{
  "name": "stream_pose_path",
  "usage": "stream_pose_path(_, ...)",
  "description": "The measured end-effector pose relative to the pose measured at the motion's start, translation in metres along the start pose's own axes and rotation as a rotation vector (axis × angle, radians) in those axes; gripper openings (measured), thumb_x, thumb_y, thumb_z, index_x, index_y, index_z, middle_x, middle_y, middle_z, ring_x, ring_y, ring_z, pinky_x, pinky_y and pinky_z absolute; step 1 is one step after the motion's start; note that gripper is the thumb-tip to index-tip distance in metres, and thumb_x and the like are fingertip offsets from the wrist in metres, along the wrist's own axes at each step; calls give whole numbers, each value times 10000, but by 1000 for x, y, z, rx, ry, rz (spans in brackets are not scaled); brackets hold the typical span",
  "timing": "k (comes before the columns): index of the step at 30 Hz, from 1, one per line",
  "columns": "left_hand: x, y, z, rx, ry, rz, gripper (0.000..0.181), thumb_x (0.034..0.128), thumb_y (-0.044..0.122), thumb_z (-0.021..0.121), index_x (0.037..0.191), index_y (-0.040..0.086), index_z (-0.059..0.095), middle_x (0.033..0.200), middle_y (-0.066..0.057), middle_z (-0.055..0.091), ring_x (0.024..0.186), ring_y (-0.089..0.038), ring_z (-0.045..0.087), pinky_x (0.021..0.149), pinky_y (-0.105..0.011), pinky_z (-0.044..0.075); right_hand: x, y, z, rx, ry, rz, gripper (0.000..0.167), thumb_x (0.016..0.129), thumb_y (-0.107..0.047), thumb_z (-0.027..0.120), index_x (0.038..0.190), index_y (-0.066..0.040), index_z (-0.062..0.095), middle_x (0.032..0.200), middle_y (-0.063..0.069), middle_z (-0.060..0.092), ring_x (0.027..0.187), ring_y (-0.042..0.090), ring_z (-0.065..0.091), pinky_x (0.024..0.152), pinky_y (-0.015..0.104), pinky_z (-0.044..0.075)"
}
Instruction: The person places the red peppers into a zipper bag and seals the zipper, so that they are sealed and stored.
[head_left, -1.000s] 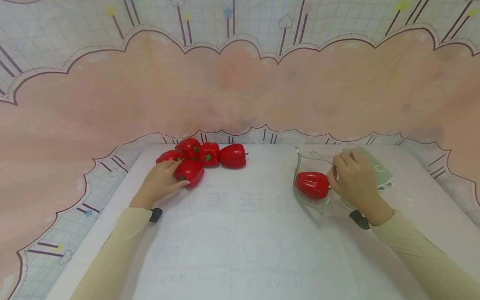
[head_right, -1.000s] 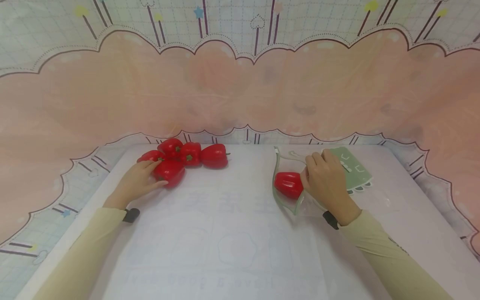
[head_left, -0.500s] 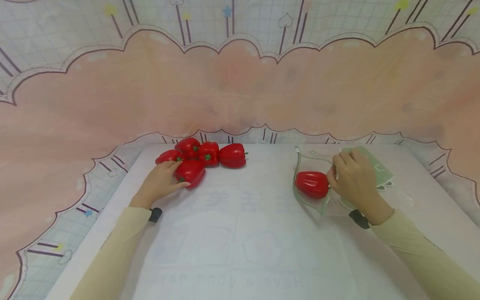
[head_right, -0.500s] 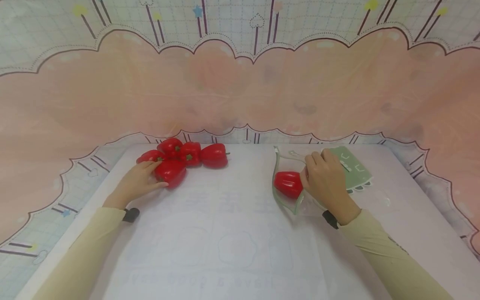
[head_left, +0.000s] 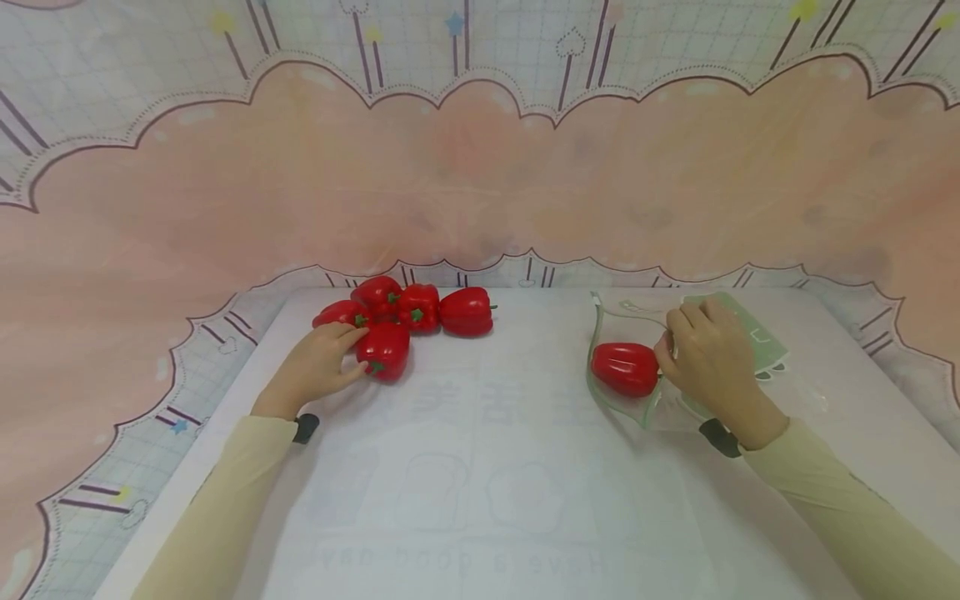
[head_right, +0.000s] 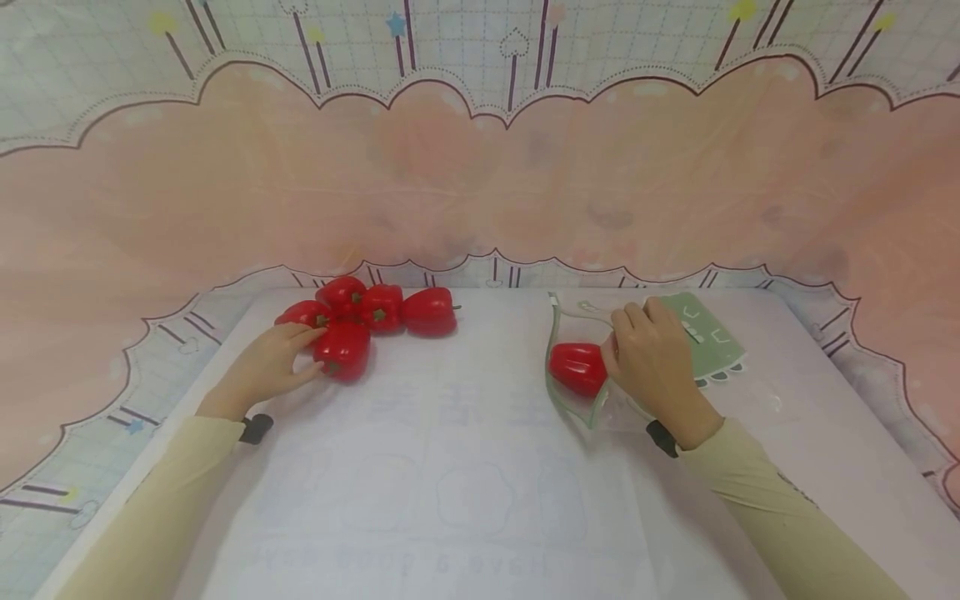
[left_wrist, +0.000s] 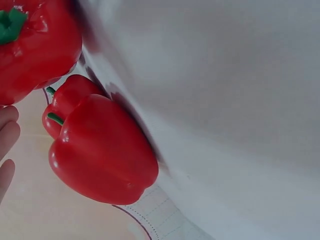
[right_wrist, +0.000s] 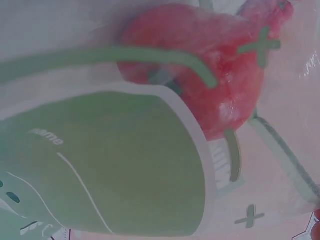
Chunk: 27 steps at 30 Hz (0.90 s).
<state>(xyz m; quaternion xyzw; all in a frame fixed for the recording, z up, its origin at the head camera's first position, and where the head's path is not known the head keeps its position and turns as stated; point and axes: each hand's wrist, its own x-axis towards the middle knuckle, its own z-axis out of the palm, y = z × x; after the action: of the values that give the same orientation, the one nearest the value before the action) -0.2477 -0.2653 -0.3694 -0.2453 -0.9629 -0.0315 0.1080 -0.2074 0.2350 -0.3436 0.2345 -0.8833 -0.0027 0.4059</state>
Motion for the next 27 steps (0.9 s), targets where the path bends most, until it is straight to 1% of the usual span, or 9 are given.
stream_pose_path(3, 2, 0, -1, 1, 11, 14, 498, 764, 205, 715, 1178, -48, 603, 1142, -227, 631, 1085, -381, 565, 967, -517, 465, 0, 0, 0, 0, -2, -1, 134, 712, -44, 640, 715, 45, 539, 636, 187, 563, 656, 314, 457, 547, 354, 402)
stream_pose_path(5, 3, 0, -1, 10, 17, 23, 485, 764, 218, 729, 1153, -47, 615, 1117, -221, 643, 1065, -374, 576, 959, -512, 472, 0, 0, 0, 0, 0, -2, 144, 704, -43, 653, 715, 45, 540, 635, 187, 562, 654, 312, 456, 549, 354, 405)
stream_pose_path(8, 5, 1, -1, 27, 34, 36, 469, 754, 270, 762, 1087, -37, 642, 1048, -199, 667, 1002, -351, 601, 935, -494, 493, 0, 0, 0, 4, 6, -6, 143, 701, -39, 654, 713, 45, 540, 630, 185, 558, 647, 310, 454, 545, 351, 402)
stream_pose_path(11, 7, 4, -2, 41, 31, 42, 482, 730, 336, 788, 1034, -14, 658, 988, -170, 678, 943, -322, 611, 896, -477, 515, 0, 0, 0, 6, 12, -7, 133, 707, -37, 643, 710, 47, 539, 626, 185, 555, 640, 308, 449, 544, 348, 394)
stream_pose_path(13, 7, 6, -1, 39, 19, 40, 513, 713, 367, 798, 1036, -5, 657, 986, -162, 679, 941, -316, 613, 885, -470, 523, 0, 0, 0, 5, 14, -6, 131, 710, -38, 637, 709, 47, 539, 625, 184, 555, 640, 307, 447, 543, 346, 389)
stream_pose_path(16, 7, 8, -1, 18, -26, 17, 587, 682, 388, 817, 1097, 11, 640, 1049, -160, 672, 998, -319, 604, 896, -482, 519, 0, 0, 0, 4, 13, -3, 138, 706, -42, 648, 709, 46, 541, 628, 184, 559, 643, 306, 449, 545, 346, 393)
stream_pose_path(18, 7, 9, -1, 0, -52, 7, 619, 665, 383, 829, 1126, 22, 629, 1078, -155, 667, 1029, -321, 595, 909, -493, 510, 0, 0, 0, 7, 11, -1, 141, 705, -45, 651, 711, 45, 543, 632, 184, 563, 649, 307, 454, 550, 350, 400)
stream_pose_path(20, 7, 9, 0, -11, -61, 11, 617, 653, 370, 840, 1127, 36, 628, 1080, -142, 670, 1034, -314, 596, 914, -494, 508, 0, 0, 0, 10, 12, -1, 141, 703, -43, 654, 713, 46, 545, 635, 186, 566, 650, 309, 457, 554, 355, 406)
stream_pose_path(27, 8, 10, -2, 25, -37, 101, 537, 667, 218, 843, 1123, 28, 632, 1039, -135, 685, 999, -304, 624, 909, -465, 516, 0, 1, 1, 4, 11, -2, 129, 728, -57, 619, 712, 48, 547, 645, 193, 576, 645, 313, 461, 540, 353, 411)
